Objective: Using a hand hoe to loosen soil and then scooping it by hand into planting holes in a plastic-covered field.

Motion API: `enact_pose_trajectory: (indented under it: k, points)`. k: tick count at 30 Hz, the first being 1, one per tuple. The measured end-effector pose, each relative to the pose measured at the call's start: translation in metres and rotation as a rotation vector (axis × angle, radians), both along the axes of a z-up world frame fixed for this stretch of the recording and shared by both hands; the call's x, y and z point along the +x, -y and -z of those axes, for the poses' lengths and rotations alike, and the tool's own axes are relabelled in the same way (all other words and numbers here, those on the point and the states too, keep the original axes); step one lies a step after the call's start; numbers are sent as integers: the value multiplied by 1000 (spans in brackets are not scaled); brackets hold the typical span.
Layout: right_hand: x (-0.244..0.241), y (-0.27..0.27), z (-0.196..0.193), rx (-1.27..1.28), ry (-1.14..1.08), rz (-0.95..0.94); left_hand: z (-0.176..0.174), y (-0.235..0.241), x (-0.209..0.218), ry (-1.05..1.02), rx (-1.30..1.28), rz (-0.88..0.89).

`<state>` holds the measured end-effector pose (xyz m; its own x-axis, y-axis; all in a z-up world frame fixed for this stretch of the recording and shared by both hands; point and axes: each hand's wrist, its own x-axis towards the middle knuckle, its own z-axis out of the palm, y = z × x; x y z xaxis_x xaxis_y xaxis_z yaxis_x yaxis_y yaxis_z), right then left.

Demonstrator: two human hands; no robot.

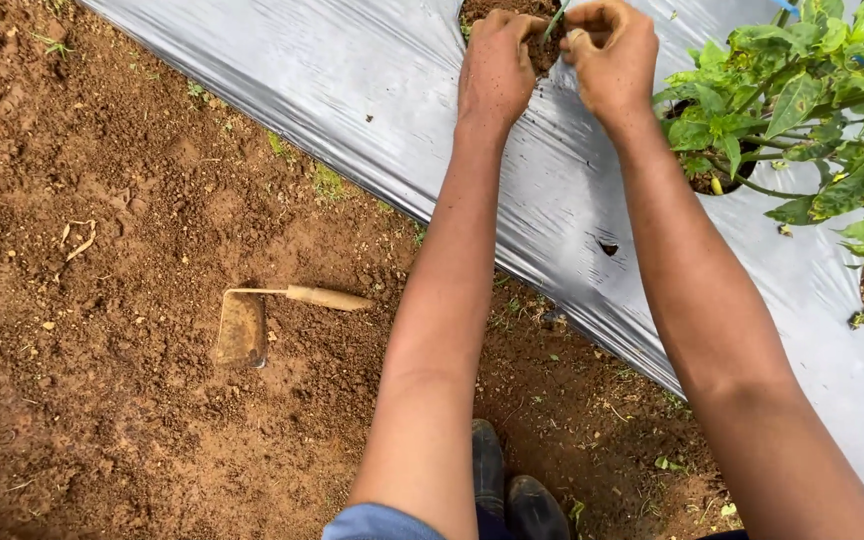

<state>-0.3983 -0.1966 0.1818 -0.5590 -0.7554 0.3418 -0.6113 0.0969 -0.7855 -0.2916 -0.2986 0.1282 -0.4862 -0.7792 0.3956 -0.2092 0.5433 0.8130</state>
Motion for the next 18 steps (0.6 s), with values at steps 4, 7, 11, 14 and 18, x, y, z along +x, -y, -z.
enact_pose_trajectory:
  k: [4,7,11,14,18]
  points:
    - [29,-19,0,-13,-10,-34,14,14,-10,60,-105,-19]
    - [39,-11,6,-9,-99,-116,-3,13,8,5,-121,-80]
    - [45,19,9,104,-353,-331,-23,7,34,-48,99,-5]
    - [54,22,16,185,-231,-222,-25,10,57,-83,-45,-47]
    - [141,-52,13,-195,-108,-194,-38,18,113,177,-164,-192]
